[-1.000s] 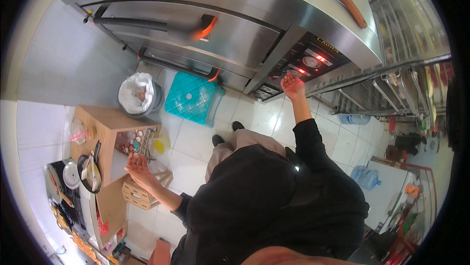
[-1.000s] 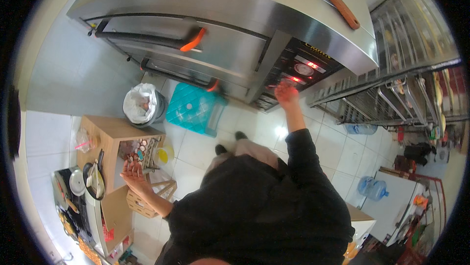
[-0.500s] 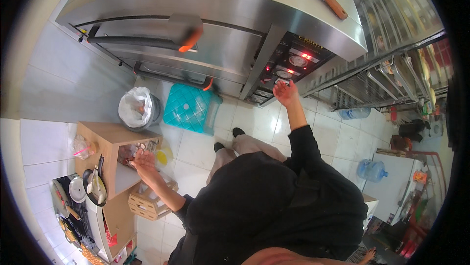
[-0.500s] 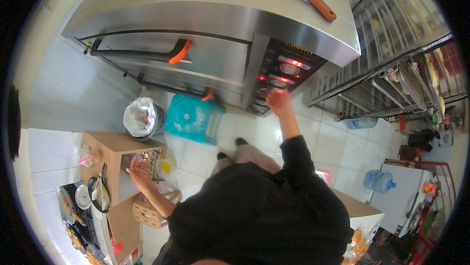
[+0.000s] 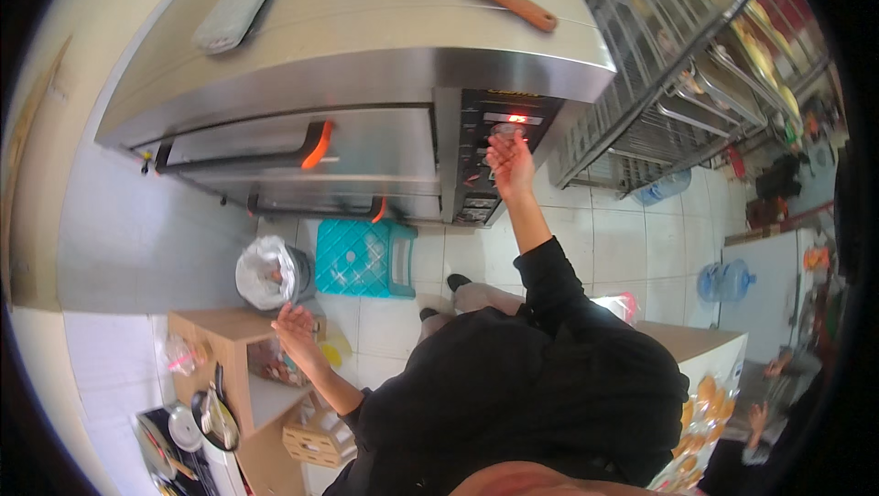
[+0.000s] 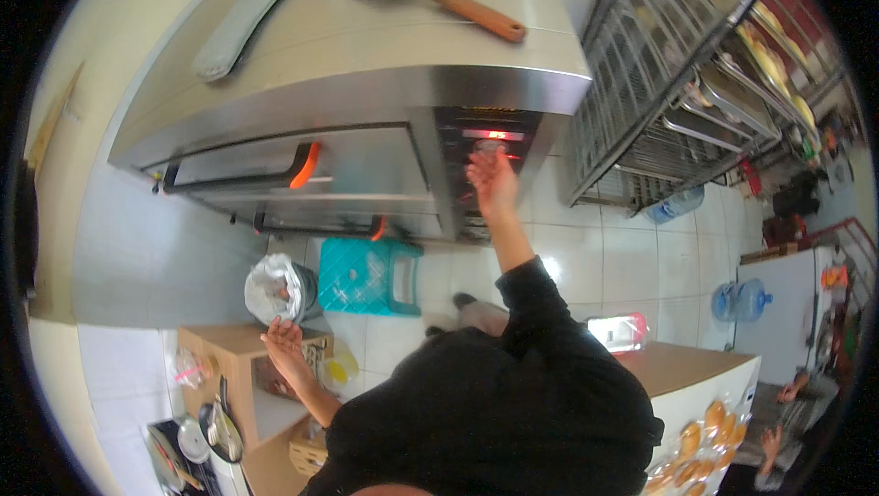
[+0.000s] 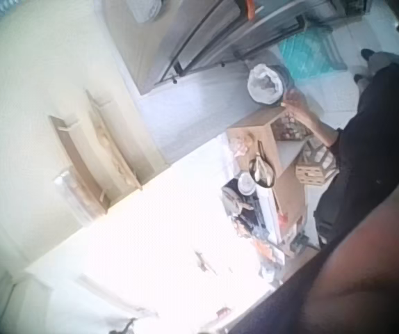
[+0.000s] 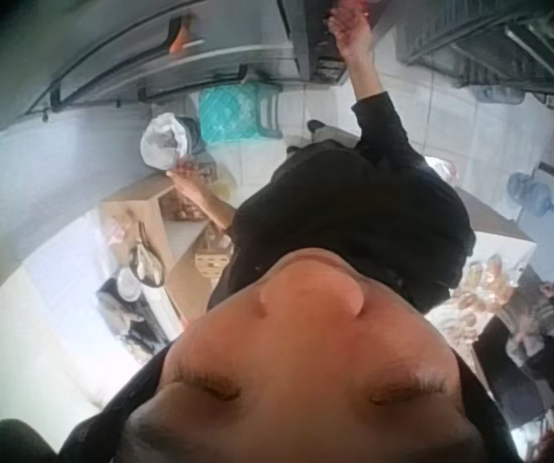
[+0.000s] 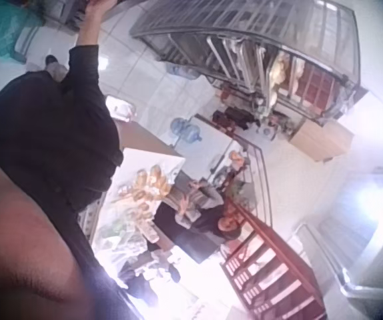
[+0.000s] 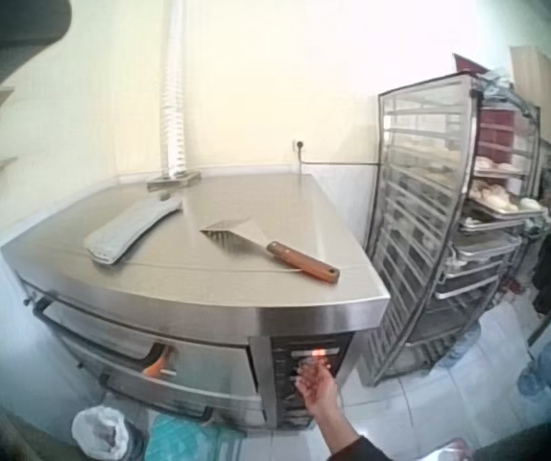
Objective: The person adjusts the controls on an oven, scoops powder from a packet into a bowl of batter using a spoon, and mixes the mixture using a spatula.
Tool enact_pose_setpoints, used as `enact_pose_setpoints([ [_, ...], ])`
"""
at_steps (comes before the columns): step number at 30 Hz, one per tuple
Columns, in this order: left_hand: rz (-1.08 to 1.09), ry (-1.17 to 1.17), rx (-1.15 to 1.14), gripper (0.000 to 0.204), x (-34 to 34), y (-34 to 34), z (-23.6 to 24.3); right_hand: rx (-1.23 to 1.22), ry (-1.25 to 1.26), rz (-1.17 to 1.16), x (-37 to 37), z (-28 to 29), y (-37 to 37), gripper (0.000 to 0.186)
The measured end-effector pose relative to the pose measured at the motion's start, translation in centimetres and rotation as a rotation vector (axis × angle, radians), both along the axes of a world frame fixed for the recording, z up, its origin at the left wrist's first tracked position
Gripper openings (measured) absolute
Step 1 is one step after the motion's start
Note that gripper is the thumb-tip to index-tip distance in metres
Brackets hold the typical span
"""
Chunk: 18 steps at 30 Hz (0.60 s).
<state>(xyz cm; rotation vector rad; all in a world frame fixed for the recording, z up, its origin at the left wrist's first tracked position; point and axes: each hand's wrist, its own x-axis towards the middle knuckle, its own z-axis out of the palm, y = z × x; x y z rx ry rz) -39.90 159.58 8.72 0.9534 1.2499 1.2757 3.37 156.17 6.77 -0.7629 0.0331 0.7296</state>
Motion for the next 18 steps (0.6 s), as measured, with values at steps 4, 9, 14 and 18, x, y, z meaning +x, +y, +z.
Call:
enact_pose_setpoints([
  [4, -0.179, -0.021, -0.006, 0.054, 2.8, 2.8, -0.1, 0.307, 0.182, 0.047, 0.1, 0.1, 0.2, 0.026],
  [9, -0.382, 0.058, 0.008, 0.045, 9.3, 4.5, 0.4, 0.457, 0.263, 0.145, 0.1, -0.4, 1.2, 0.029],
  [14, -0.755, -0.032, -0.041, 0.049, 15.7, 6.0, 0.4, 0.188, 0.348, 0.433, 0.7, -0.5, -0.9, 0.072],
  [18, -1.001, -0.017, -0.004, 0.048, 21.6, 4.4, 2.0, -0.128, -0.3, 0.014, 1.2, 4.5, -17.0, 0.057],
])
